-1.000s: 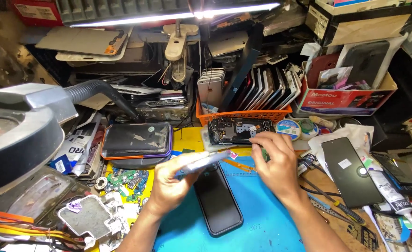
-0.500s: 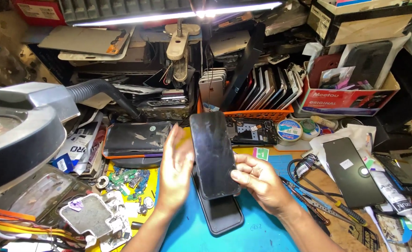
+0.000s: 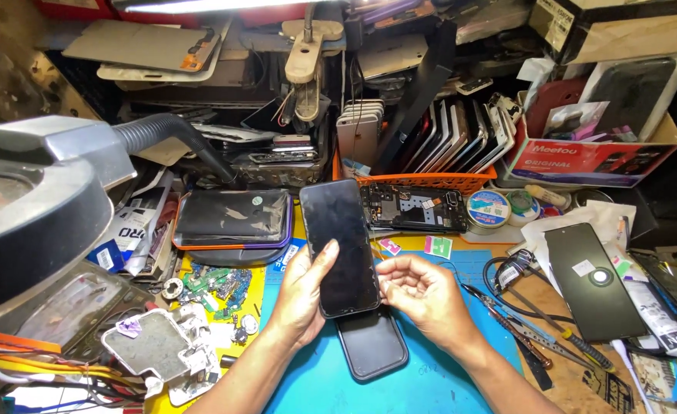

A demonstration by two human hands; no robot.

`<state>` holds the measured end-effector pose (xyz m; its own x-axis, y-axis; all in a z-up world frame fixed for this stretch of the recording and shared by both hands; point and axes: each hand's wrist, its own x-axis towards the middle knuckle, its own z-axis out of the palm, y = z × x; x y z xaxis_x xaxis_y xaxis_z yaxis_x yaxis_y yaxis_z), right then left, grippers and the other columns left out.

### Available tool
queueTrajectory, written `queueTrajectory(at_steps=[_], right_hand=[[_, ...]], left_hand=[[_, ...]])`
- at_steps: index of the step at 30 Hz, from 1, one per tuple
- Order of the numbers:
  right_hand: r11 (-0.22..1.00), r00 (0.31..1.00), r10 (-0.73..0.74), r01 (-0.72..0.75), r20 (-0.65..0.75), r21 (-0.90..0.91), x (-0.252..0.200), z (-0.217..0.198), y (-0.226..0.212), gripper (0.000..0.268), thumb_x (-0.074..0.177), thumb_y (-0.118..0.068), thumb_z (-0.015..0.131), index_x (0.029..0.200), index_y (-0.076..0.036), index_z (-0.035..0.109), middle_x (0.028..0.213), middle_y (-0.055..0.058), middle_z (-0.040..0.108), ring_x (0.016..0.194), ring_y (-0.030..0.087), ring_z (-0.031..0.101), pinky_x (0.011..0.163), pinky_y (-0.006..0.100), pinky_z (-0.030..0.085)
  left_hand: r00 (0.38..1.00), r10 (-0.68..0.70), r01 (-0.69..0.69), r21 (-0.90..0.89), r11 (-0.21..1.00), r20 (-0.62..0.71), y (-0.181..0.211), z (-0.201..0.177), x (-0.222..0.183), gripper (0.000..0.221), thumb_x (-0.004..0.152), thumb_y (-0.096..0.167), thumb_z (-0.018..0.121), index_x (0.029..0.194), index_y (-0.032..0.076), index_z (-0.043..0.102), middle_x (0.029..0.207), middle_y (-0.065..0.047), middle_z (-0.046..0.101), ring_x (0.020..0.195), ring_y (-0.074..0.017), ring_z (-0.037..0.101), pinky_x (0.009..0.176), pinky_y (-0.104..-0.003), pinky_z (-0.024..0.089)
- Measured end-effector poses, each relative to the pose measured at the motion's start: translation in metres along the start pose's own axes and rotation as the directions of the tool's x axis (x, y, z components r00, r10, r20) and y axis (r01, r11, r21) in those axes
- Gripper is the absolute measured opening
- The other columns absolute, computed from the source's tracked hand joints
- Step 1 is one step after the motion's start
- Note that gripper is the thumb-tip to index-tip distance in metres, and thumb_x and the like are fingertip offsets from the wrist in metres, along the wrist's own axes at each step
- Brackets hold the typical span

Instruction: Disassembling a smartphone to access internal components, including removing the cover and disconnecting ribbon cables.

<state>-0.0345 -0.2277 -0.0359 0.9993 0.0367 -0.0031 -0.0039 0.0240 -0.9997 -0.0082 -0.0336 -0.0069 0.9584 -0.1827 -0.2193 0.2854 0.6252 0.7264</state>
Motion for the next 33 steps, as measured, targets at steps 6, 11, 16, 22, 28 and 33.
queueTrajectory(at_steps=[6,11,16,22,28,33], right_hand=[[0.998,1.0,-0.02,0.02,0.005,-0.052,-0.001,-0.001,0.003,0.023,0.085,-0.002,0.078,0.108,0.0,0.077,0.09,0.008,0.075,0.082,0.012,0.071,0.076,0.024,0.063],[0.992,1.0,-0.017,0.014,-0.025,-0.124,-0.003,0.001,-0.003,0.018,0.085,-0.001,0.077,0.103,-0.003,0.077,0.087,0.005,0.075,0.078,0.01,0.068,0.071,0.02,0.059],[0.986,1.0,-0.019,0.016,-0.018,-0.167,-0.004,0.001,-0.005,0.019,0.084,0.0,0.076,0.103,-0.004,0.077,0.085,0.004,0.073,0.073,0.009,0.066,0.066,0.02,0.058],[0.988,1.0,-0.025,0.027,0.013,-0.153,-0.001,-0.006,-0.003,0.026,0.079,0.007,0.073,0.102,-0.004,0.079,0.087,0.003,0.076,0.069,0.006,0.064,0.067,0.02,0.058],[0.995,0.995,0.038,-0.029,0.092,-0.1,0.002,-0.008,-0.007,0.011,0.086,-0.007,0.077,0.096,-0.004,0.079,0.084,0.006,0.078,0.074,0.012,0.073,0.07,0.027,0.066],[0.994,0.989,0.106,-0.106,0.1,-0.009,0.005,-0.005,-0.007,0.019,0.085,-0.006,0.079,0.102,0.003,0.08,0.082,0.011,0.078,0.068,0.016,0.072,0.068,0.029,0.064]], left_hand=[[0.997,0.073,-0.072,0.121,0.99,-0.004,-0.003,0.003,-0.001,0.038,0.094,0.017,0.064,0.127,-0.001,0.065,0.123,-0.017,0.073,0.105,-0.0222,0.069,0.094,-0.036,0.059],[0.993,0.109,-0.114,0.213,0.97,0.032,-0.006,-0.002,0.001,0.032,0.094,0.018,0.066,0.122,0.001,0.067,0.12,-0.013,0.074,0.105,-0.0191,0.069,0.094,-0.034,0.057],[0.998,0.037,-0.044,0.14,0.989,0.054,-0.005,-0.003,0.0,0.028,0.095,0.015,0.066,0.118,0.0,0.066,0.111,-0.017,0.076,0.097,-0.0243,0.073,0.084,-0.036,0.062],[1.0,-0.007,0.005,0.105,0.994,0.022,-0.004,-0.005,0.002,0.028,0.095,0.017,0.066,0.116,-0.003,0.067,0.106,-0.019,0.076,0.091,-0.0257,0.073,0.079,-0.039,0.063],[0.997,-0.043,0.042,0.015,0.999,0.065,-0.002,-0.01,0.006,0.026,0.096,0.016,0.066,0.117,0.0,0.064,0.102,-0.015,0.073,0.086,-0.0255,0.073,0.077,-0.039,0.064],[0.998,0.004,-0.006,0.025,1.0,0.07,-0.005,-0.017,0.012,0.023,0.096,0.017,0.068,0.112,0.001,0.067,0.097,-0.012,0.075,0.083,-0.0211,0.073,0.075,-0.036,0.063]])
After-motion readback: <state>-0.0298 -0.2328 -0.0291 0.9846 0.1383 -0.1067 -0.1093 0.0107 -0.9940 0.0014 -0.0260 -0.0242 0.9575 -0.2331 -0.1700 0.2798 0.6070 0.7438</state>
